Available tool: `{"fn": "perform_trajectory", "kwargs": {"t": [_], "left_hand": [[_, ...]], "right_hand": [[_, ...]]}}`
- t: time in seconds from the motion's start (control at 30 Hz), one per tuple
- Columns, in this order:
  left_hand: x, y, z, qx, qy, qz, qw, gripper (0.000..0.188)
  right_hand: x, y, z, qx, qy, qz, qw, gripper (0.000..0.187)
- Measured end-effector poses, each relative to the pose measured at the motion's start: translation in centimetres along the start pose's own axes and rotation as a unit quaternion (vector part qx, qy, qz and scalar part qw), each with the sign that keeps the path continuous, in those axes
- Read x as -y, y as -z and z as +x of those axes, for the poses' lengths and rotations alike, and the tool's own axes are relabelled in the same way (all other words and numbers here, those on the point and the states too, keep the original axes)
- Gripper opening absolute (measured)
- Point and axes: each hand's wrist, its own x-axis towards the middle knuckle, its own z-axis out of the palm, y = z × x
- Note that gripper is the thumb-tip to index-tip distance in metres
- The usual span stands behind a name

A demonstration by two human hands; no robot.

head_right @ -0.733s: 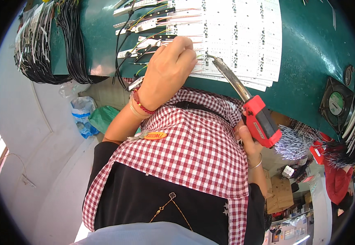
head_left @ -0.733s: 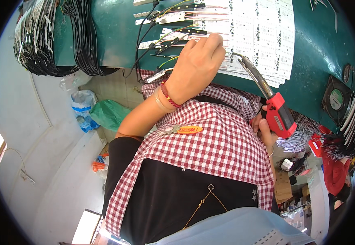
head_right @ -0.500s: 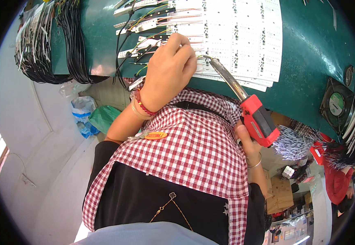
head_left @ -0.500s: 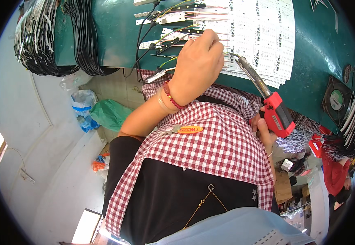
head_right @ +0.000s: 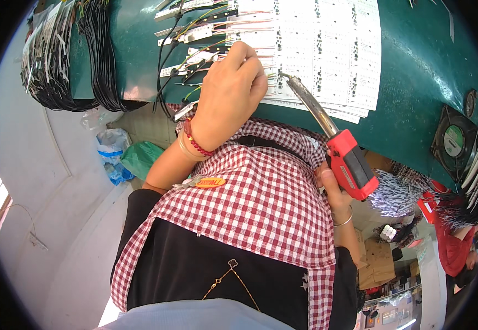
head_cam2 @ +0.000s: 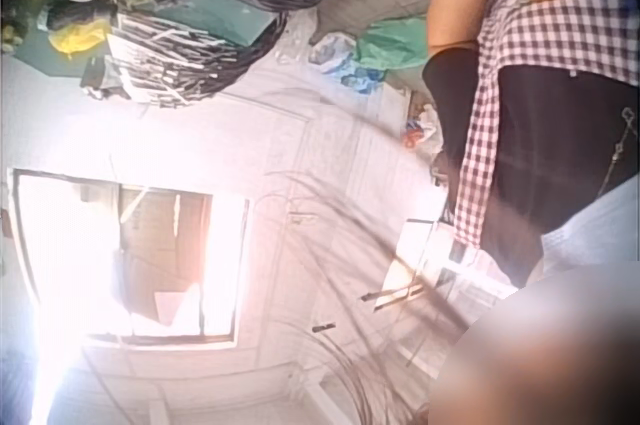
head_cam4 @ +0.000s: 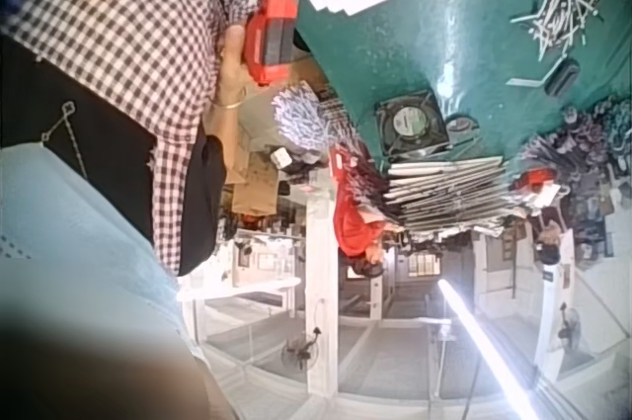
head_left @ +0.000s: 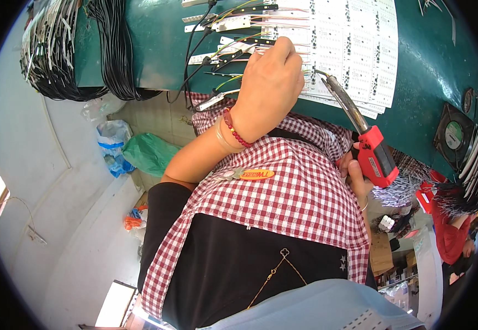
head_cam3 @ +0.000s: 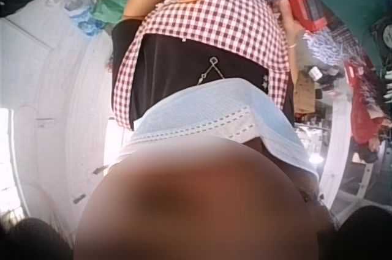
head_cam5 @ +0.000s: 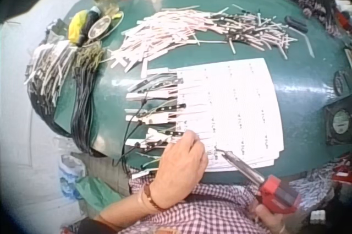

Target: Soldering wires to LED light strips on an assembly line workstation.

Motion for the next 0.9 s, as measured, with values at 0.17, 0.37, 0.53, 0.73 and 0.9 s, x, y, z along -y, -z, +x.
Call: {"fn": "perform_trajectory", "kwargs": {"t": [0.17,0.37,0.53,0.73,0.9], "left_hand": [[0.2,0.1,-0.1,-0.006,0.004,0.009,1.0,0.01],[1.1,2.0,0.8,-0.041,-0.018,-0.045,0.998,0.013],[13.3,11.7,2.9,-0.277,0.12,0.191,0.934,0.019],[25.6,18.6,0.7,-0.123,0.376,0.309,0.865,0.038],[30.7,20.4,0.5,-0.276,0.357,0.309,0.837,0.036]], "right_hand": [[-0.2,0.1,0.5,0.01,-0.007,-0.016,1.0,0.034],[0.3,-0.2,1.8,0.015,0.088,0.088,0.992,0.036],[1.8,0.3,2.8,-0.026,0.147,0.089,0.985,0.035],[3.1,-0.3,3.5,-0.048,0.161,0.07,0.983,0.033],[3.2,-0.9,3.5,-0.045,0.187,0.091,0.977,0.033]]}}
